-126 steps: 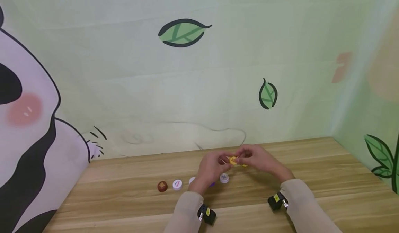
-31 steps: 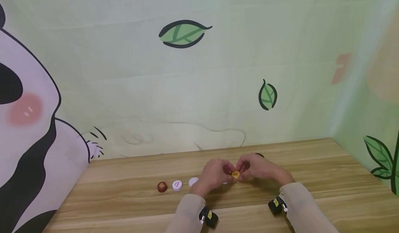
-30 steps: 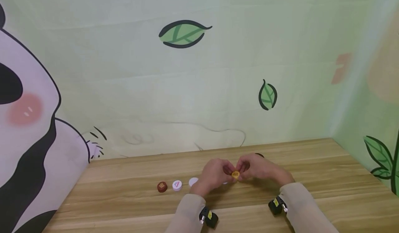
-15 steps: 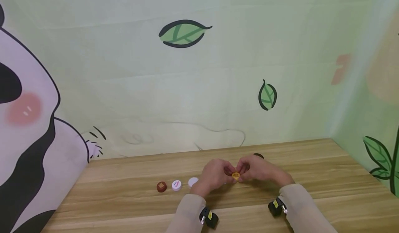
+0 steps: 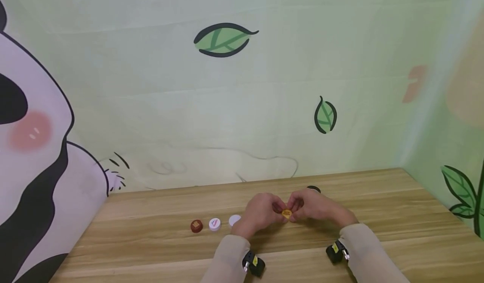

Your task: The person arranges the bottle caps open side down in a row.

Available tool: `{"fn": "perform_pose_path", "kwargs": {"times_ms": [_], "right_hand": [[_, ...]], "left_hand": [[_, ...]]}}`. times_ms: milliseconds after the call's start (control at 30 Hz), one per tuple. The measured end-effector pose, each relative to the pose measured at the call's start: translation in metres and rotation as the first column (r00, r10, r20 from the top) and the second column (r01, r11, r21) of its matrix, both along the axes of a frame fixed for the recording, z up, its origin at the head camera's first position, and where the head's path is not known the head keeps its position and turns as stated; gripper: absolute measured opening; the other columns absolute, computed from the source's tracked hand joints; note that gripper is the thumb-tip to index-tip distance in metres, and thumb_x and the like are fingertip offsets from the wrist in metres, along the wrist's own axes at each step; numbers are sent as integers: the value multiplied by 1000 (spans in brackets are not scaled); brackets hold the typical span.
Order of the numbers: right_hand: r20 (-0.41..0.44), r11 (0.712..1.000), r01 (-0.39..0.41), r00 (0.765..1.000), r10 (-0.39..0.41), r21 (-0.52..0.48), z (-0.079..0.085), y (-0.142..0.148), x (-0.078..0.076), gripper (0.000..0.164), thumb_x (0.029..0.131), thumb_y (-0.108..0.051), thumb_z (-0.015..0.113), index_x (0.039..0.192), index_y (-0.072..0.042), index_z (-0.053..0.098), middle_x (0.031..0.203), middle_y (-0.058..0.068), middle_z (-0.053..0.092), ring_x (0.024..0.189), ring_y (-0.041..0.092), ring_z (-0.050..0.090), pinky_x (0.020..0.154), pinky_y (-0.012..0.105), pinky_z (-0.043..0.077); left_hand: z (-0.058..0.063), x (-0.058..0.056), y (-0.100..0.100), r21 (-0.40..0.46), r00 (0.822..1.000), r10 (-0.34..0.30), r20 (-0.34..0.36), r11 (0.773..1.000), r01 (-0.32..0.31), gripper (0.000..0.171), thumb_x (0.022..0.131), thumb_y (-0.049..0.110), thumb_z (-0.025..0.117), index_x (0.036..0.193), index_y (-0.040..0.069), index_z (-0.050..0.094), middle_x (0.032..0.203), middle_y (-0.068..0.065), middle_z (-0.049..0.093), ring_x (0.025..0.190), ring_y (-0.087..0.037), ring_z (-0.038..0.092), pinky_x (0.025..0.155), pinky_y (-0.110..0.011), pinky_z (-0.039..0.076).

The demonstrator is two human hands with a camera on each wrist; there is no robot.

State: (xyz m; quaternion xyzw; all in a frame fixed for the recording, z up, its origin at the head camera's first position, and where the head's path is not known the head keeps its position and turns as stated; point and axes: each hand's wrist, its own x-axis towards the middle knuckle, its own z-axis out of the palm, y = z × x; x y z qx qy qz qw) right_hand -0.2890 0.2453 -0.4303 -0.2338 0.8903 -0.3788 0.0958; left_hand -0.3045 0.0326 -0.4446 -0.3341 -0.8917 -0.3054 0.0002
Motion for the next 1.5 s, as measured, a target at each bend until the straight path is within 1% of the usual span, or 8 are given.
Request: {"fn": "perform_pose_path", "kwargs": {"times_ms": [267,433,533,767,933,1033,1300,1500], "right_hand": [[3,1000,-3,1000,3,3,2,1,1,22,86,-5,88,101,-5,72,88,-2,70,83,14,63,75,27,53],[3,1000,-11,1000,11,-9,4,1,1,20,87,-4,86,102,-4,72,89,-2,70,83,15,63,74,28,54],[-1,1000,4,1000,-4,-21,5,2,2,18,88,-4,84,102,-4,73,91,-1,71,85,17,64,77,32,54],[-58,995,98,993,-99,-17,10,5,3,9,95,-8,78,102,-8,73,96,-1,71,90,17,63,84,38,54],[-156,989,141,977,-146,-39,11,8,0,6,95,-7,77,101,-7,73,95,-2,71,91,17,64,84,39,54],[-189,983,177,965,-181,-42,12,8,-2,7,96,-6,76,102,-5,73,95,-2,71,92,17,65,85,40,54],[-203,968,243,946,-251,-64,14,8,-3,12,97,-7,76,108,-4,73,100,0,72,97,21,67,87,43,57],[-204,958,283,936,-288,-55,12,11,-2,19,98,-7,76,115,-2,73,107,5,72,100,23,66,88,45,58]], "left_hand": [[1,-1,1,-14,1000,7,9,1000,-7,21,80,15,95,95,11,81,87,6,77,80,-1,66,79,-23,51],[1,0,0,11,999,14,33,1000,-14,20,81,19,95,95,11,81,87,6,77,81,-2,65,79,-24,52],[2,0,-1,36,998,14,56,999,-17,21,83,21,94,96,10,81,89,5,78,81,-3,65,79,-24,52],[4,-1,2,100,996,26,81,994,-34,29,82,21,93,104,8,80,91,1,78,83,-6,67,79,-25,53],[6,-1,5,120,996,41,81,992,-51,32,85,20,91,111,6,79,101,-2,78,93,-14,70,83,-28,55],[7,-2,8,136,996,55,67,989,-63,32,86,18,89,114,5,78,106,-4,78,98,-19,72,85,-29,56],[8,-5,10,140,990,126,57,981,-133,32,90,18,86,118,5,77,108,-4,78,102,-21,72,87,-33,58],[7,-7,18,166,990,130,49,977,-136,31,92,17,84,119,5,77,110,-5,78,101,-20,73,85,-31,58]]}}
